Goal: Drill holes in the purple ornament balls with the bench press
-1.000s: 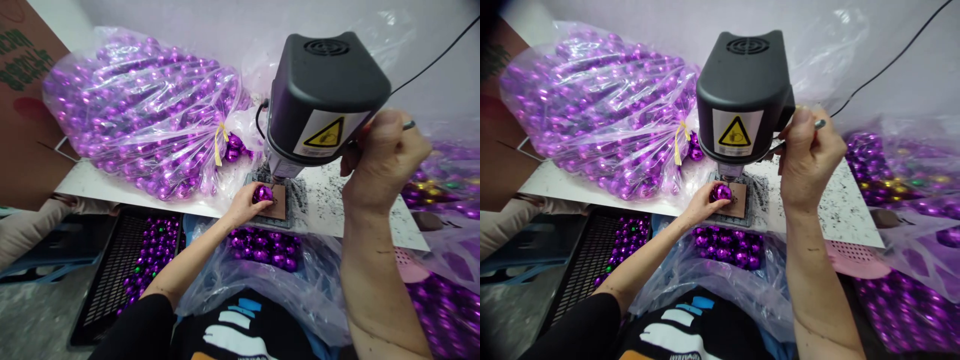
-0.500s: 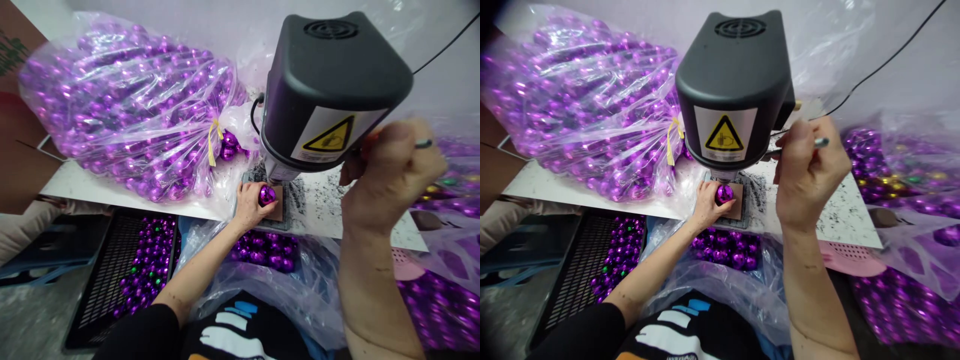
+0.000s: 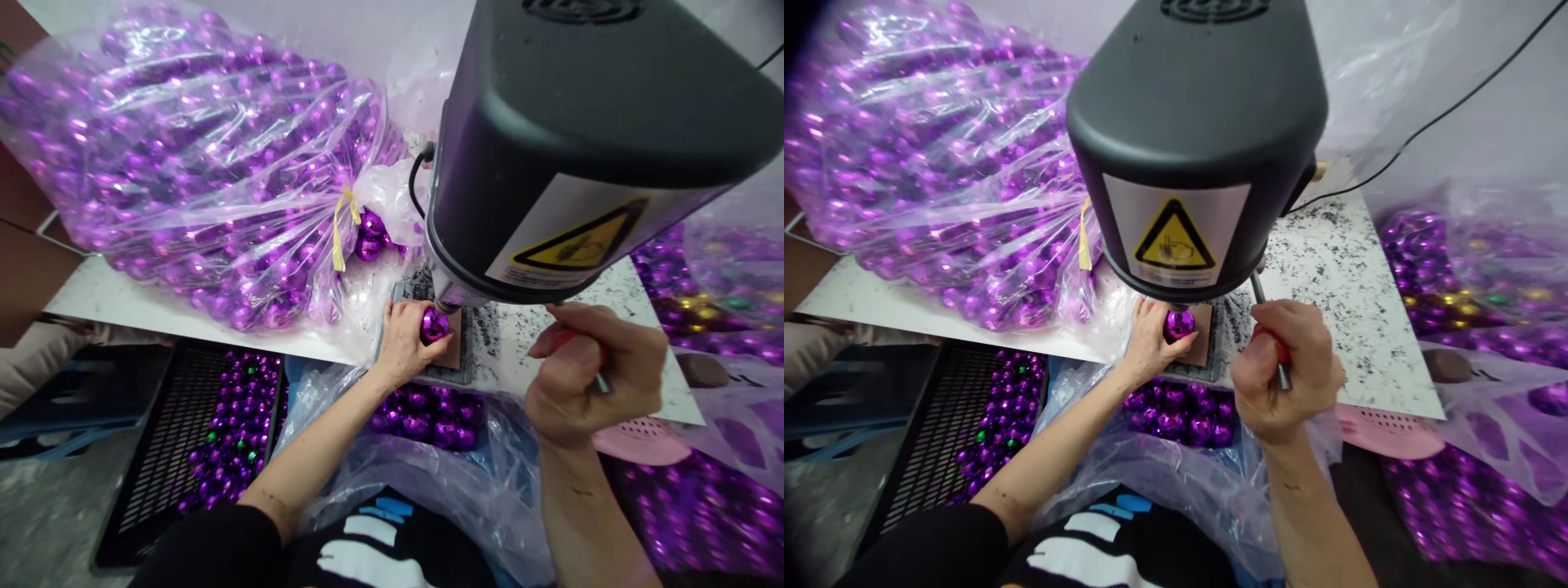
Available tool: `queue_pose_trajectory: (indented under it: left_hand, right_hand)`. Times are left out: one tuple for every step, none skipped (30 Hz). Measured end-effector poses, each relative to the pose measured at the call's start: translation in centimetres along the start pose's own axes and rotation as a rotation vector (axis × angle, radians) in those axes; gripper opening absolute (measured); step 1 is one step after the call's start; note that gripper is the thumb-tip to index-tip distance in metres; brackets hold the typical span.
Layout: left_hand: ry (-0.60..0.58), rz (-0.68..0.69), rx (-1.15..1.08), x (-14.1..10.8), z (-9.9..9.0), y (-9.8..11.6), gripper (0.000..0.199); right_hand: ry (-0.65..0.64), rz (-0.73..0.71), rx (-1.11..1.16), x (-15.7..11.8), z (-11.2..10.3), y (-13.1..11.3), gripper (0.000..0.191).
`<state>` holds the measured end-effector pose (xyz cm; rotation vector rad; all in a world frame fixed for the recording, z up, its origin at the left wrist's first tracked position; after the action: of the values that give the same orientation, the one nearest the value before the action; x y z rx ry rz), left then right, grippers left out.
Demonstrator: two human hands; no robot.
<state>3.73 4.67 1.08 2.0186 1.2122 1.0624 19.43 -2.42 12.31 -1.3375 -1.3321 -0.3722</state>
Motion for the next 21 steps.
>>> queue_pose_trajectory:
  left_hand:
    - [0.0, -0.001, 0.001, 0.0, 0.0, 0.0, 0.04]
    - [-0.002, 0.0, 0.002, 0.0, -0.1, 0.1, 0.041]
    - [-0.004, 0.002, 0.002, 0.0, -0.1, 0.1, 0.041]
    - [-0.005, 0.004, 0.001, 0.0, -0.1, 0.1, 0.042]
    - [-0.005, 0.005, 0.0, 0.0, -0.1, 0.1, 0.042]
    - [-0.004, 0.005, -0.002, 0.0, -0.1, 0.1, 0.041]
    - [-0.003, 0.005, -0.004, 0.0, -0.2, 0.1, 0.041]
    - [-0.002, 0.007, -0.006, 0.0, -0.2, 0.1, 0.04]
    - [-0.001, 0.008, -0.009, 0.0, -0.2, 0.1, 0.04]
    - [0.001, 0.011, -0.011, 0.0, -0.2, 0.1, 0.04]
    - [0.002, 0.013, -0.013, 0.0, -0.3, 0.1, 0.04]
    - [0.003, 0.016, -0.014, 0.0, -0.3, 0.1, 0.04]
    - [0.003, 0.019, -0.016, 0.0, -0.3, 0.1, 0.039]
    - [0.004, 0.021, -0.016, 0.0, -0.2, 0.1, 0.039]
    - [0.006, 0.023, -0.016, 0.0, -0.2, 0.1, 0.039]
    - [0.008, 0.023, -0.014, 0.0, -0.2, 0.1, 0.038]
    - [0.01, 0.021, -0.012, 0.0, -0.2, 0.1, 0.038]
    - [0.012, 0.02, -0.011, 0.0, -0.2, 0.0, 0.038]
    - [0.012, 0.02, -0.01, 0.0, -0.1, 0.0, 0.039]
    - [0.011, 0.02, -0.011, 0.0, -0.1, 0.0, 0.039]
    - [0.01, 0.021, -0.013, 0.0, -0.2, -0.1, 0.039]
  right_hand:
    - [0.007, -0.016, 0.004, 0.0, 0.1, 0.0, 0.02]
    - [0.012, -0.024, 0.005, 0.0, 0.1, 0.1, 0.021]
    - [0.015, -0.031, 0.005, 0.0, 0.1, 0.1, 0.021]
    - [0.015, -0.038, 0.006, 0.0, 0.1, 0.0, 0.022]
    - [0.012, -0.044, 0.009, 0.0, 0.1, 0.0, 0.022]
    - [0.013, -0.056, 0.015, 0.0, 0.1, 0.0, 0.023]
    - [0.017, -0.071, 0.024, 0.0, 0.2, -0.1, 0.024]
    - [0.021, -0.088, 0.033, 0.0, 0.2, -0.1, 0.024]
    - [0.026, -0.105, 0.04, -0.1, 0.2, -0.1, 0.025]
    - [0.03, -0.12, 0.045, -0.1, 0.3, -0.1, 0.025]
    - [0.034, -0.133, 0.046, -0.3, 0.4, -0.1, 0.025]
    - [0.038, -0.141, 0.042, -0.4, 0.5, 0.0, 0.025]
    - [0.045, -0.146, 0.037, -0.5, 0.5, 0.1, 0.024]
    - [0.058, -0.15, 0.033, -0.7, 0.6, 0.2, 0.024]
    - [0.072, -0.149, 0.03, -0.8, 0.6, 0.3, 0.023]
    - [0.083, -0.144, 0.027, -0.9, 0.7, 0.4, 0.022]
    - [0.091, -0.14, 0.026, -1.1, 0.7, 0.6, 0.021]
    - [0.095, -0.137, 0.029, -1.3, 0.8, 0.7, 0.021]
    - [0.098, -0.134, 0.032, -1.5, 1.0, 0.9, 0.02]
    - [0.101, -0.13, 0.035, -1.8, 1.2, 1.2, 0.021]
    - [0.099, -0.125, 0.037, -2.2, 1.4, 1.5, 0.021]
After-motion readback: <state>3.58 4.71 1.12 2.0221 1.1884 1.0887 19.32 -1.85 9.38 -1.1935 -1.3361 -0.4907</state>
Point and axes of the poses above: each hand's wrist, its own x-axis towards the middle knuckle, its own z-axis out of the palm, y = z × x, the point moved 5 cm from there along x, towards the middle knuckle, and after that the axes turned 15 degrees about -x, right-handed, at the moved point
